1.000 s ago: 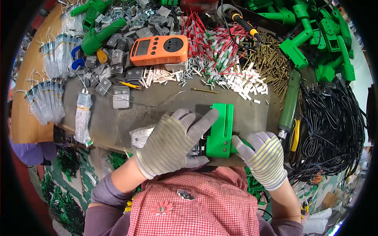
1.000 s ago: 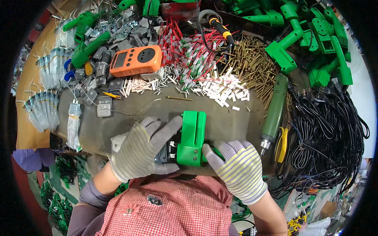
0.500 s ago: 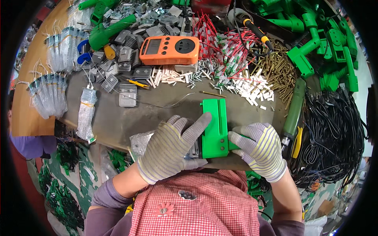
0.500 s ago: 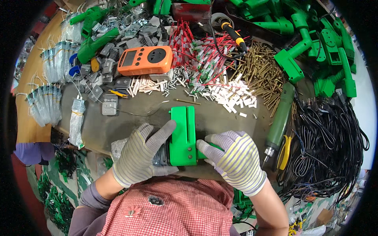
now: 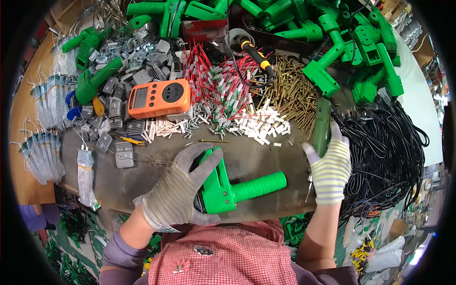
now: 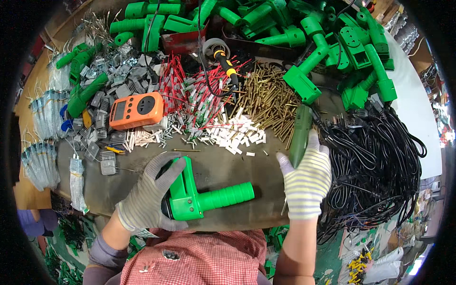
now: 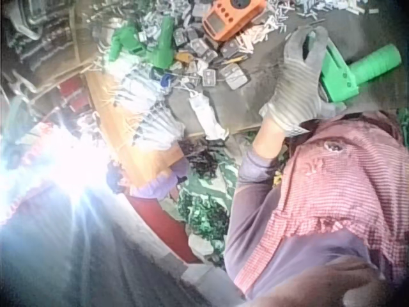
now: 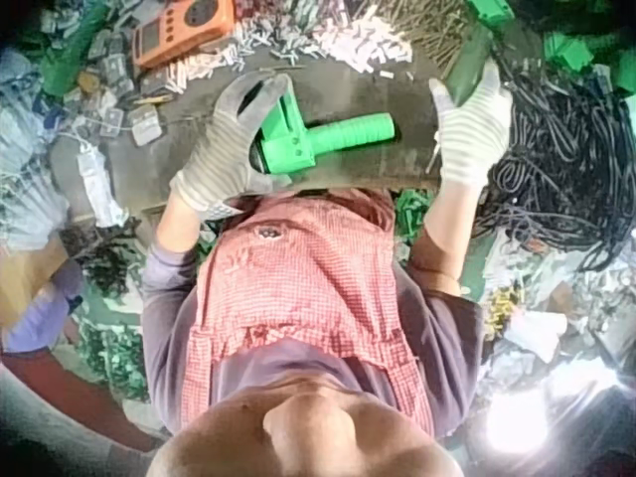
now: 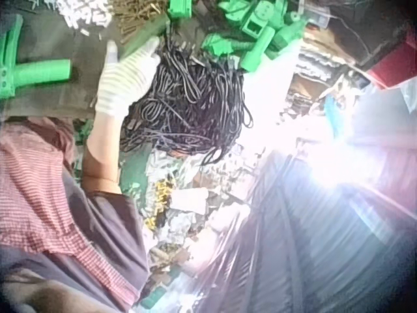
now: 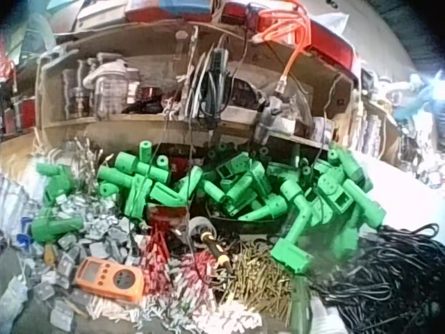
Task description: Soldering internal components and assembling the plastic housing of a power tool.
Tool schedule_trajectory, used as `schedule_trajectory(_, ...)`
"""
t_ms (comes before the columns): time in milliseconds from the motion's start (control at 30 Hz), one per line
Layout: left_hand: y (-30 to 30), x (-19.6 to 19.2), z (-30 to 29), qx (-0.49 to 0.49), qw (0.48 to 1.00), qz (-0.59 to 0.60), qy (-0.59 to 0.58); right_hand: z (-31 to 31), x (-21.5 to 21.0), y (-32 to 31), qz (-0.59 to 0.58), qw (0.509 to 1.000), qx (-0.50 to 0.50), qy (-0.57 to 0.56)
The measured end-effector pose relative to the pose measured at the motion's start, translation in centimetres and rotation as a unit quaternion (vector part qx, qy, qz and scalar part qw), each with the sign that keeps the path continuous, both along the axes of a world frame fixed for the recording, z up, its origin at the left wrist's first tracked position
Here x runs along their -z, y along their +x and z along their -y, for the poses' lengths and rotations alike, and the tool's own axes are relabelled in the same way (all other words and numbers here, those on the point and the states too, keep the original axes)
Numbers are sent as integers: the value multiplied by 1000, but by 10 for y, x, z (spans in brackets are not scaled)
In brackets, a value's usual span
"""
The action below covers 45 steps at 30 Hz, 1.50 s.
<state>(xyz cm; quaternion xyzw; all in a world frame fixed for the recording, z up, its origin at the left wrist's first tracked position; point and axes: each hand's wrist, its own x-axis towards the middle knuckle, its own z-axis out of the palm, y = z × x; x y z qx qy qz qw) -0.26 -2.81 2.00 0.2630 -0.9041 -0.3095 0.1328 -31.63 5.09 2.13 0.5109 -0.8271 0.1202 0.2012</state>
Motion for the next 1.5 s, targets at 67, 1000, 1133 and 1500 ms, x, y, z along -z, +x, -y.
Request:
schedule_trajectory(67,-1,1,1,4,1000,-3,0,7,5,-4,87,988,85,91)
schedule_trajectory(1000,0,3,-1,-9,1000,-2,-11,-5,-30,10,733,498,-289,-362)
schedule_trajectory(1133,1,7,1,-9,1000,-22,-17,5,-20,22,849,246,-330,-332)
schedule_trajectory(1500,-1,5,1,-14,999,-22,-26,10,17,34,871,149,-332,-331)
